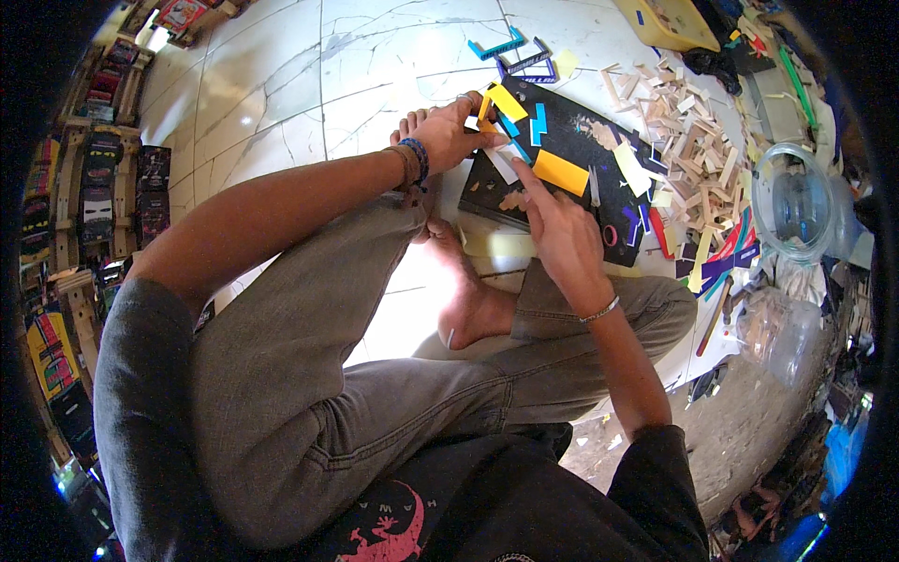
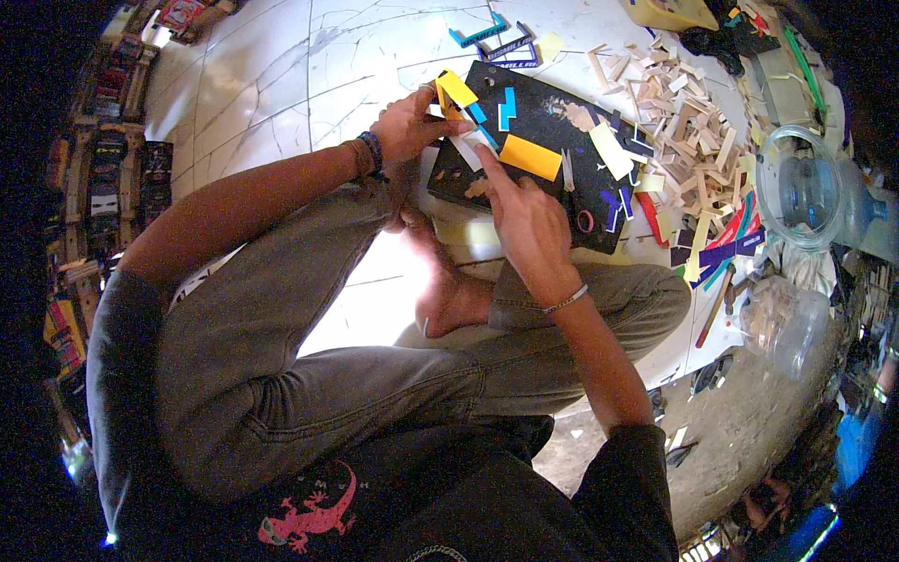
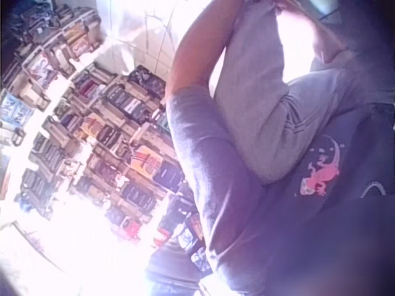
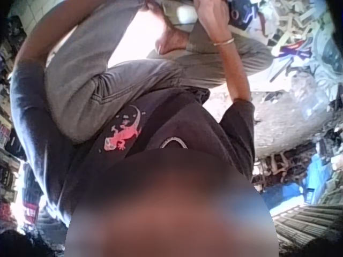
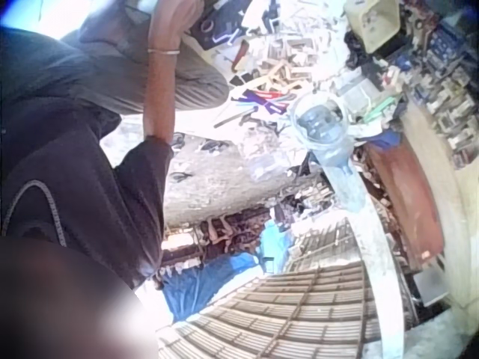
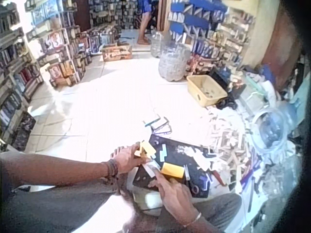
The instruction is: The person sits on the floor and uses scissors to cut a yellow paper strip with black text into smaller pieces. They repeatedly trim the edges and fold the paper while cutting, then place the cut pieces onto a black board.
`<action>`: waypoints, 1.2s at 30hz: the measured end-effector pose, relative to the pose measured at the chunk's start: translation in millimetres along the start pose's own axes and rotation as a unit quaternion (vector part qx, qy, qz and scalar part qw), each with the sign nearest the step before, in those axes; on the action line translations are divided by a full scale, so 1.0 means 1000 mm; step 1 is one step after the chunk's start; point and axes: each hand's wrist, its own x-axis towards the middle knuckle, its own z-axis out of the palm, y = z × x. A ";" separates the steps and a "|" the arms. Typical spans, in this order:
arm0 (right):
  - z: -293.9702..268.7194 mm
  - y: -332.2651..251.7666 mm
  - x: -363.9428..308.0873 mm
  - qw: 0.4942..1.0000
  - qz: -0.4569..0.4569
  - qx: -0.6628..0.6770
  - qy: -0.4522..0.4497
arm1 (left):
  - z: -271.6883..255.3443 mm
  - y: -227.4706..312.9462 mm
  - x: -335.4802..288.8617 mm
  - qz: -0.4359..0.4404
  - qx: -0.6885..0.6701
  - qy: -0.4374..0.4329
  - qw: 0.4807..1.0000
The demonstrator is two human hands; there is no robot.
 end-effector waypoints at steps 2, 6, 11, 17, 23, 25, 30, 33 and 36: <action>0.000 0.000 0.000 1.000 -0.001 -0.001 -0.004 | 0.002 -0.002 0.001 0.000 -0.019 0.001 1.000; 0.000 0.000 0.000 1.000 0.000 0.004 -0.004 | 0.005 -0.006 0.002 0.028 -0.050 0.010 0.998; 0.000 0.000 0.000 1.000 -0.003 -0.001 -0.003 | 0.004 -0.005 0.003 0.014 -0.007 0.001 1.000; 0.003 0.000 -0.001 1.000 -0.009 0.001 0.008 | 0.003 -0.005 0.002 -0.001 -0.004 -0.004 1.000; 0.004 -0.004 -0.002 0.998 0.007 -0.046 -0.039 | 0.007 -0.003 -0.003 0.029 0.020 0.035 0.999; 0.002 -0.004 0.001 0.997 0.006 -0.052 -0.049 | 0.008 -0.001 -0.004 0.032 0.030 0.045 0.998; -0.004 -0.002 0.004 0.997 -0.001 -0.051 -0.053 | 0.009 -0.001 -0.002 0.035 0.060 0.057 0.996; -0.005 -0.002 0.003 0.997 0.002 -0.042 -0.062 | 0.011 -0.004 0.001 0.033 0.043 0.049 0.997; -0.005 -0.002 0.001 0.998 0.004 -0.029 -0.058 | 0.010 -0.008 0.003 0.013 0.027 0.017 0.999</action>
